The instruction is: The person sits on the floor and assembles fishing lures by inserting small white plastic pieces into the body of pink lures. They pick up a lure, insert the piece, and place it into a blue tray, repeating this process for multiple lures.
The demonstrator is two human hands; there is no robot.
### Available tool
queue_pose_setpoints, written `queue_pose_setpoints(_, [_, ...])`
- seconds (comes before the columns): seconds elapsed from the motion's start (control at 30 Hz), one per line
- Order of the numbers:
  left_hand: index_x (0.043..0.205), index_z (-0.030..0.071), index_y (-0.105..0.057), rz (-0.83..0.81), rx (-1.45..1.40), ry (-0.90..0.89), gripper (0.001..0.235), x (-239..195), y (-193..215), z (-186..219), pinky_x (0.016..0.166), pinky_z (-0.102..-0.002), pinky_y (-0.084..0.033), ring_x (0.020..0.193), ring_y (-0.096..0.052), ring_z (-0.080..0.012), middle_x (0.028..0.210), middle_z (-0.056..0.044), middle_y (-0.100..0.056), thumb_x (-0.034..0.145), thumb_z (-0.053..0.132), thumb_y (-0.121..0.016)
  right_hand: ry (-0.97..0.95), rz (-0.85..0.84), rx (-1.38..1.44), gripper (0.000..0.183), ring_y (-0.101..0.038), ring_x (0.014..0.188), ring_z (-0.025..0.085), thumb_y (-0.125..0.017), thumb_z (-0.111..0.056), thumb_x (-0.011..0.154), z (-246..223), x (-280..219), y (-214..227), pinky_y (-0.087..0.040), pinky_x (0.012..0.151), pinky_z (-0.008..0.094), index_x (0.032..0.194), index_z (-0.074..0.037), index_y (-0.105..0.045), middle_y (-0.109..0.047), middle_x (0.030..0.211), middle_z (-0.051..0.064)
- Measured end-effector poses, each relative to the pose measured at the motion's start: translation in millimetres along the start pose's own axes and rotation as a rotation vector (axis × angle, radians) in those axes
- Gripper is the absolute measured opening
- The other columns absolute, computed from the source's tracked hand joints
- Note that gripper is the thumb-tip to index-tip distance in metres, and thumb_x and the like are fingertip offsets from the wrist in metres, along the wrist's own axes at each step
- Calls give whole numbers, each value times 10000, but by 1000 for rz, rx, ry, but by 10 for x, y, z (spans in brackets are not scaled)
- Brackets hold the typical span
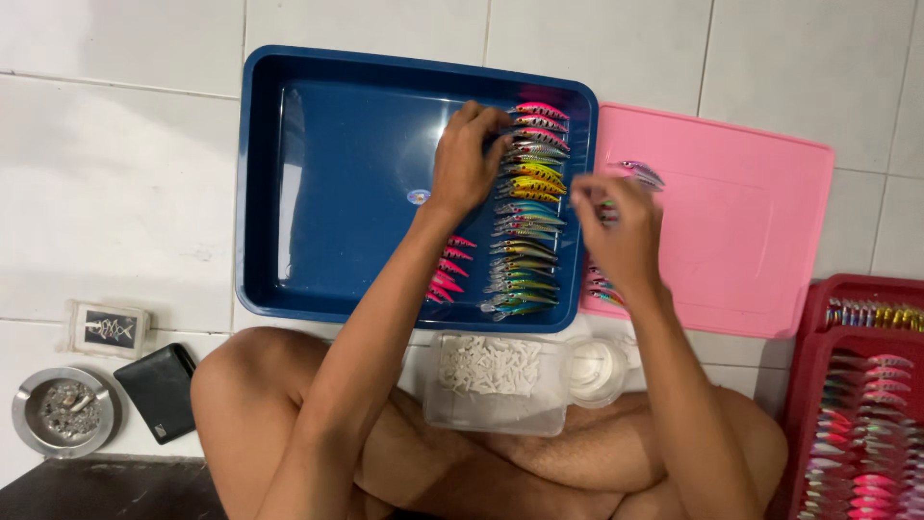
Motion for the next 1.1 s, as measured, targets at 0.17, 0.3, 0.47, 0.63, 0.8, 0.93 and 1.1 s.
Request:
queue_pose_setpoints(0.17, [1044,201,-764,-16,-35,-17,157,61,-79,-106,881,-484,-557,980,-665,-361,951,-80,-647,896,150,-760,70,-139,-217,258,-652,873,274,-837,-54,890,394,545,-332,-440,830,417,1118,-153,-769,-773,991,6])
queue_pose_setpoints(0.3, [936,191,-774,-3,-24,-35,64,97,-171,-192,843,-464,-557,927,-675,-332,894,-59,-656,879,165,-767,99,-262,-331,267,-629,892,238,-850,-113,875,530,652,-471,-388,848,393,1110,-202,-759,-769,966,-61])
queue_pose_setpoints(0.47, [928,161,-753,105,-51,-50,36,74,-240,-183,789,-450,-566,886,-690,-327,856,-58,-656,917,137,-729,84,-240,-299,249,-598,856,216,-839,-85,911,480,657,-482,-361,865,392,1122,-192,-761,-765,938,-62])
queue_pose_setpoints(0.63, [949,152,-737,206,-151,-48,80,16,-226,-100,741,-419,-586,871,-709,-322,869,-47,-664,971,103,-678,53,-189,-247,263,-583,853,211,-815,-33,945,476,684,-477,-338,889,400,1157,-180,-765,-761,936,-45])
queue_pose_setpoints(0.8, [936,111,-752,137,-215,-38,57,21,-178,-111,764,-439,-577,870,-720,-351,860,-82,-687,923,62,-726,82,-189,-211,267,-570,843,206,-821,-20,930,479,700,-471,-337,903,393,1151,-153,-750,-767,946,-35])
queue_pose_setpoints(0.93, [979,25,-744,30,-211,-76,81,6,-140,-105,766,-414,-531,888,-694,-294,944,-102,-696,928,17,-681,107,-197,-279,166,-555,848,212,-813,-141,1018,525,681,-513,-321,849,422,1174,-160,-757,-783,1006,-34])
queue_pose_setpoints(1.1, [987,55,-716,20,-201,-75,78,21,-116,-134,729,-391,-519,840,-672,-262,919,-84,-690,916,28,-698,116,-189,-285,153,-553,865,204,-802,-193,1030,531,657,-512,-313,862,427,1176,-173,-761,-779,1009,-45])
Point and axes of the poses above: each hand's wrist, its own x-axis towards the middle knuckle, its own y-axis out of the back of the hand, z = x × y, the point moved 5 cm from there along x, towards the middle knuckle
